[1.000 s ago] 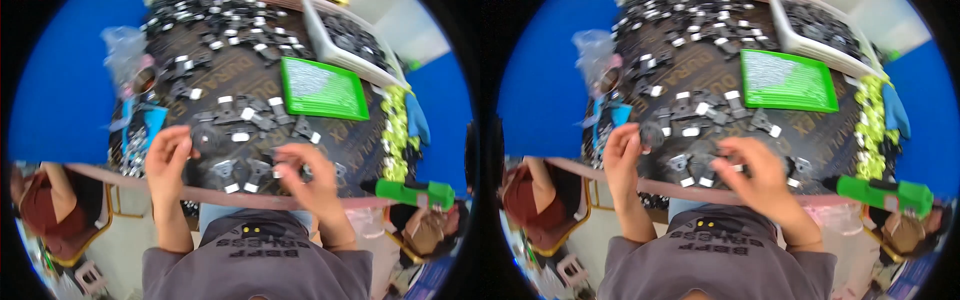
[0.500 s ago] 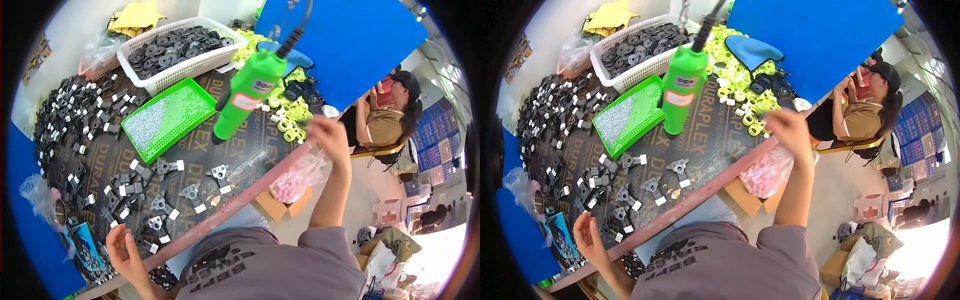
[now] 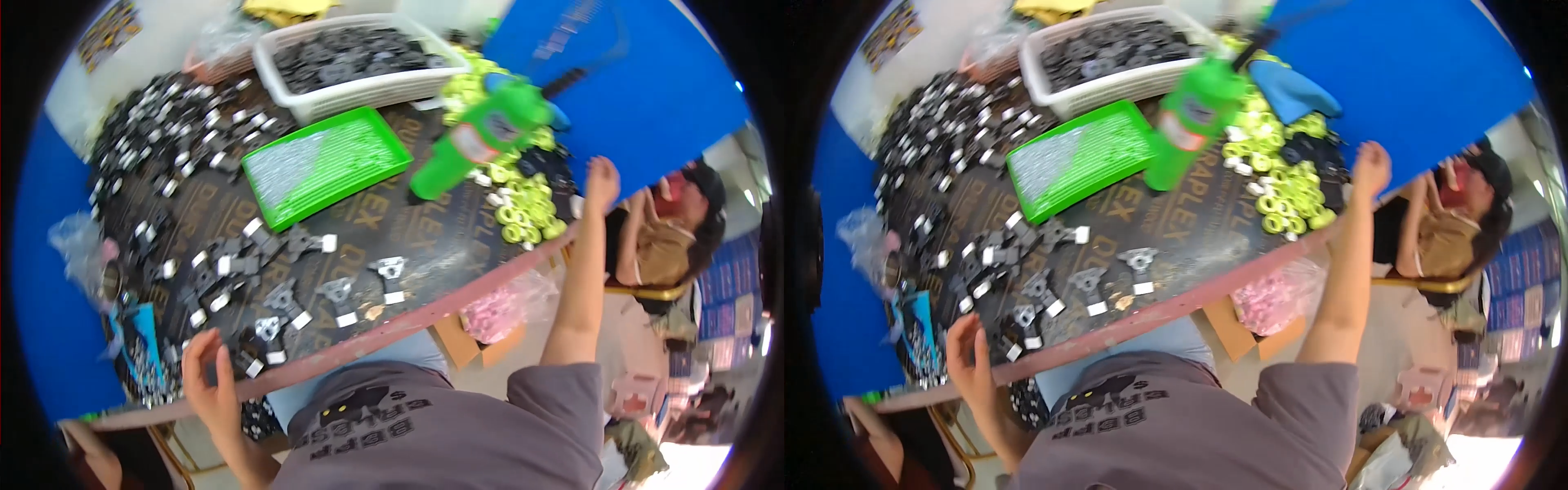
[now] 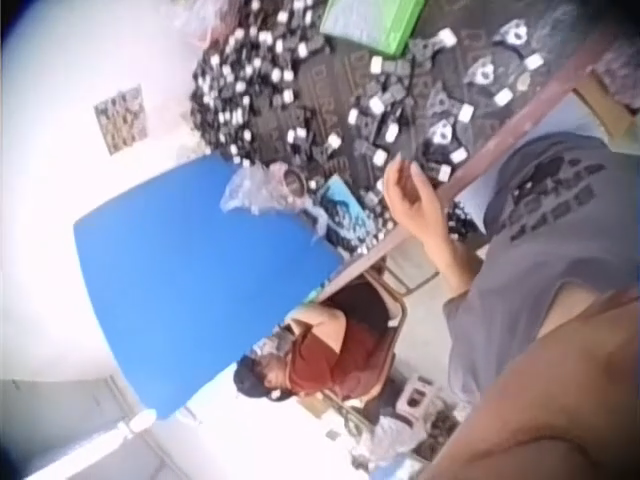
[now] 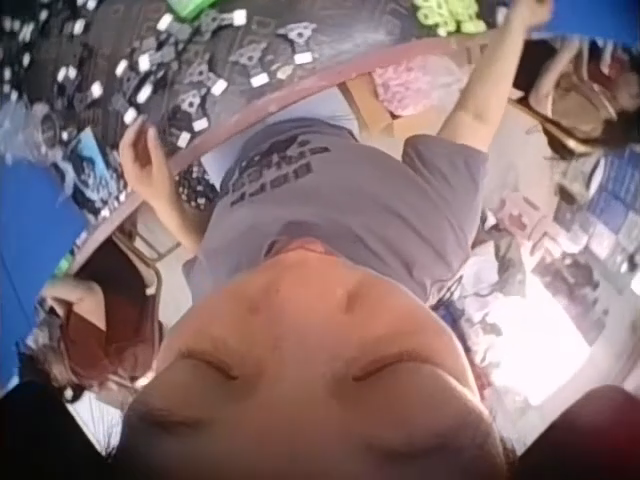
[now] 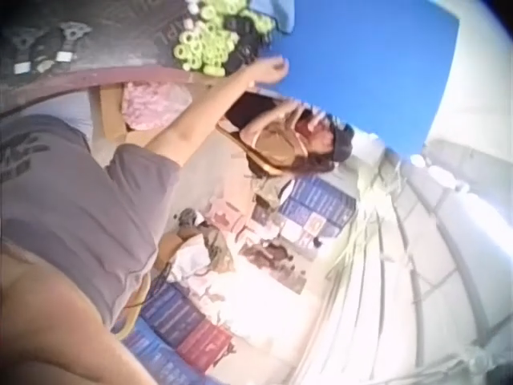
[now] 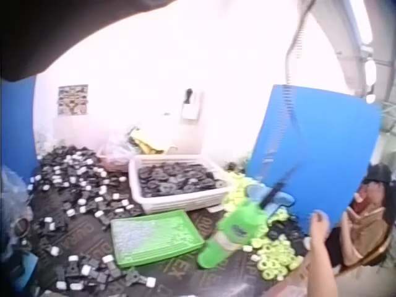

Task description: Assembling small black plastic parts using an electric screwdriver and screws at a factory workstation.

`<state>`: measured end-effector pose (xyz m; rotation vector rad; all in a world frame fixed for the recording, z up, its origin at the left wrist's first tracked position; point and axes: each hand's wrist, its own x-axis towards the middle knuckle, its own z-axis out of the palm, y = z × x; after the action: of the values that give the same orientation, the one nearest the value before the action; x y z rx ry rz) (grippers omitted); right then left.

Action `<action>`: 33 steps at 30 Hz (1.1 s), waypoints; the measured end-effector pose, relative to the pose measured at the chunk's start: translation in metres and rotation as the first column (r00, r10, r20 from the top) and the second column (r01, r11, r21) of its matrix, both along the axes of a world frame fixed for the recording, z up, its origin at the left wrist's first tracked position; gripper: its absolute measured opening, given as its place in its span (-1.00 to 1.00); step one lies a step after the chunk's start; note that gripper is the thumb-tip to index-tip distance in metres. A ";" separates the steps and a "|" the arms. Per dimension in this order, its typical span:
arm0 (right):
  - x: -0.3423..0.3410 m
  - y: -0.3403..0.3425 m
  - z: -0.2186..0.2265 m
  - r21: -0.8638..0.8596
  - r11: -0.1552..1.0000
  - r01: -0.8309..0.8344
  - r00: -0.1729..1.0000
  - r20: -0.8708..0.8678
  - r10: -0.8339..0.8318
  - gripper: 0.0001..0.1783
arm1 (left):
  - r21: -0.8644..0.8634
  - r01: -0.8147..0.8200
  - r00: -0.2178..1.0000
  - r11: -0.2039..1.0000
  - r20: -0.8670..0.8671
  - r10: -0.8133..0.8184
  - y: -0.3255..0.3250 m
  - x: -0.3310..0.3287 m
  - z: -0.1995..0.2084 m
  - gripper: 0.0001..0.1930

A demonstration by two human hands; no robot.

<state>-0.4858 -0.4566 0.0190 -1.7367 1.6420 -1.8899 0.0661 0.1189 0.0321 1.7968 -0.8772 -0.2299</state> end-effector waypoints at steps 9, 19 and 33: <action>0.234 0.300 0.104 -0.708 0.674 -0.209 0.971 -0.066 0.232 -0.85 | 0.149 0.109 0.931 0.983 0.331 -0.153 -0.040 0.017 0.036 -0.73; 0.411 0.327 0.016 0.551 0.547 -0.630 0.217 -0.551 0.806 -0.65 | 0.520 0.128 0.843 0.844 0.391 -0.368 -0.093 0.047 0.015 -0.57; 0.380 0.375 0.129 -0.007 0.464 -0.886 0.461 0.091 0.883 -0.88 | 0.181 0.309 0.938 0.933 0.103 -0.331 -0.095 0.068 0.004 -0.80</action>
<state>-0.1061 -0.0817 0.1482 -1.8739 0.4470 -1.3111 0.1343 0.0238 0.0361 1.8264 -1.2809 -0.4058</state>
